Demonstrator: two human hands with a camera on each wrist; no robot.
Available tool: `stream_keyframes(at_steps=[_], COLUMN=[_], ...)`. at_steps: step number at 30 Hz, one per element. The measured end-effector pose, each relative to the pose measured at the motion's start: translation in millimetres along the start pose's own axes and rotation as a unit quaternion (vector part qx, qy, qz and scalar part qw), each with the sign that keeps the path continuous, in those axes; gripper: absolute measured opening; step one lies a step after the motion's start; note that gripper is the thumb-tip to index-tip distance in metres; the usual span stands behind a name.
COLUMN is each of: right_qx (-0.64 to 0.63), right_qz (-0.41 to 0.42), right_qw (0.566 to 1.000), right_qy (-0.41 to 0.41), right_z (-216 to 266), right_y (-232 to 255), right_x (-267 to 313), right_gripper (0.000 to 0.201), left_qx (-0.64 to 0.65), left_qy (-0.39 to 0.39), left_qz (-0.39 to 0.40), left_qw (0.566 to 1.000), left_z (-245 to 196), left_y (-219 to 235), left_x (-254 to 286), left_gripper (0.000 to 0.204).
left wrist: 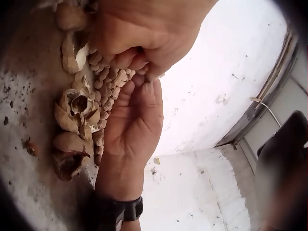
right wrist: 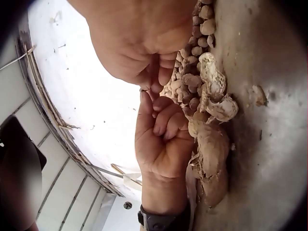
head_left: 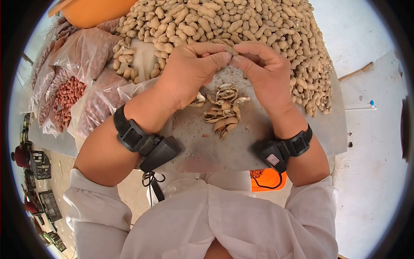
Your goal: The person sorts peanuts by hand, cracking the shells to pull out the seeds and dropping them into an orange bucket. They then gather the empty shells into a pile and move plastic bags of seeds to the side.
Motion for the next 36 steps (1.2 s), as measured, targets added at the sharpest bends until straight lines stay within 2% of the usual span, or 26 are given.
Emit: stream_keyframes(at_steps=[9, 12, 15, 18, 21, 24, 27, 30, 33, 36], right_qx=[0.152, 0.088, 0.005, -0.156, -0.233, -0.305, -0.321, -0.259, -0.13, 0.005], right_qz=[0.006, -0.009, 0.003, 0.035, 0.056, 0.072, 0.079, 0.046, 0.018, -0.003], right_qw=[0.986, 0.995, 0.998, 0.98, 0.958, 0.933, 0.928, 0.953, 0.987, 1.0], right_qy=[0.066, 0.034, -0.069, -0.118, -0.158, -0.178, -0.173, -0.152, -0.089, 0.011], right_z=[11, 10, 8, -6, -13, -19, -19, -17, -7, 9], right_y=[-7, -9, -7, -5, -4, -5, -4, -2, -1, -2], right_x=[3, 7, 5, 1, -1, -2, -3, -3, -1, 3], right_gripper=[0.013, 0.011, 0.01, 0.012, 0.016, 0.018, 0.018, 0.016, 0.014, 0.01], left_qx=[-0.114, -0.155, -0.164, -0.167, -0.161, -0.131, -0.091, -0.008, 0.109, 0.2], left_qy=[-0.072, -0.089, -0.101, -0.109, -0.105, -0.101, -0.087, -0.038, 0.032, 0.099], left_qz=[0.005, 0.001, -0.001, 0.001, 0.003, 0.0, -0.007, -0.005, 0.007, 0.018], left_qw=[0.991, 0.984, 0.981, 0.98, 0.981, 0.986, 0.992, 0.999, 0.993, 0.975], left_z=[-5, -6, -8, -8, -8, -7, -6, -1, 5, 9], left_y=[-1, 0, -2, -2, -2, -1, -3, -3, -4, -6], left_x=[4, 5, 6, 6, 6, 5, 5, 4, 4, 4], left_gripper=[0.012, 0.012, 0.011, 0.011, 0.011, 0.013, 0.014, 0.015, 0.013, 0.01])
Point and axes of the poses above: each hand's wrist, its own x-axis away from the middle knuckle, its own y-axis out of the back of the hand, z = x × y, the point moved 5 cm from there along -x, towards the middle knuckle, and after that the axes turned 10 degrees about -y, right-handed, at the moved point
